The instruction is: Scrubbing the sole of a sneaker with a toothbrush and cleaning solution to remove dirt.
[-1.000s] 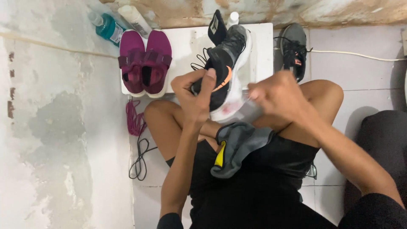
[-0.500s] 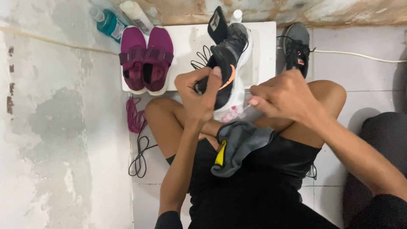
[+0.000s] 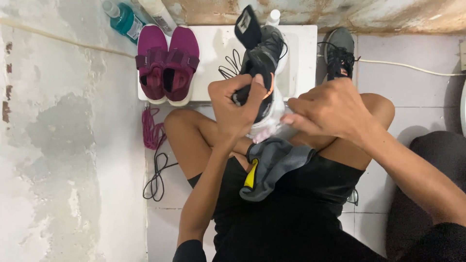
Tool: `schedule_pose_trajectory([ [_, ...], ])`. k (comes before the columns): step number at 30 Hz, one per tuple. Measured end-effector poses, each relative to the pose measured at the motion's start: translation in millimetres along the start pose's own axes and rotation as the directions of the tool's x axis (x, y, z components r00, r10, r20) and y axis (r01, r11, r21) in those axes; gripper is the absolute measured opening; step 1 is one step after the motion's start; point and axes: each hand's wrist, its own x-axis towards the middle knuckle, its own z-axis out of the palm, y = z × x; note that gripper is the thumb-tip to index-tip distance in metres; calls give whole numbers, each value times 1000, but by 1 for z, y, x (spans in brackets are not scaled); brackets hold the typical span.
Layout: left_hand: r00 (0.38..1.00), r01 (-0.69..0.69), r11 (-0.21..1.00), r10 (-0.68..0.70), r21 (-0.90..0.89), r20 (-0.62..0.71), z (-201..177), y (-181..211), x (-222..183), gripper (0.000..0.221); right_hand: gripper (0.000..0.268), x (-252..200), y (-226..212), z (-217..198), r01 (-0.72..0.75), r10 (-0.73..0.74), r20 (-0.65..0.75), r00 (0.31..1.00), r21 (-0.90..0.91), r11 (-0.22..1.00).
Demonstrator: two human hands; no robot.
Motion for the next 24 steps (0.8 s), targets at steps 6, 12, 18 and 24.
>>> schedule_pose_trajectory([
  [6,999,27,999,-26,19,-38,6,8,2,38,53,-17,32,19,36,-48,-124,991,-97,995],
  [12,991,120,977,-129,177,41,5,38,1,42,64,-14,47,-3,-98,106,31,994,-195,976],
  [18,989,146,976,-150,160,13,11,31,-2,41,60,-18,50,7,3,4,36,999,-196,981],
  [24,985,171,971,-171,165,-18,15,35,0,42,62,-9,33,3,95,-94,13,995,-88,992],
])
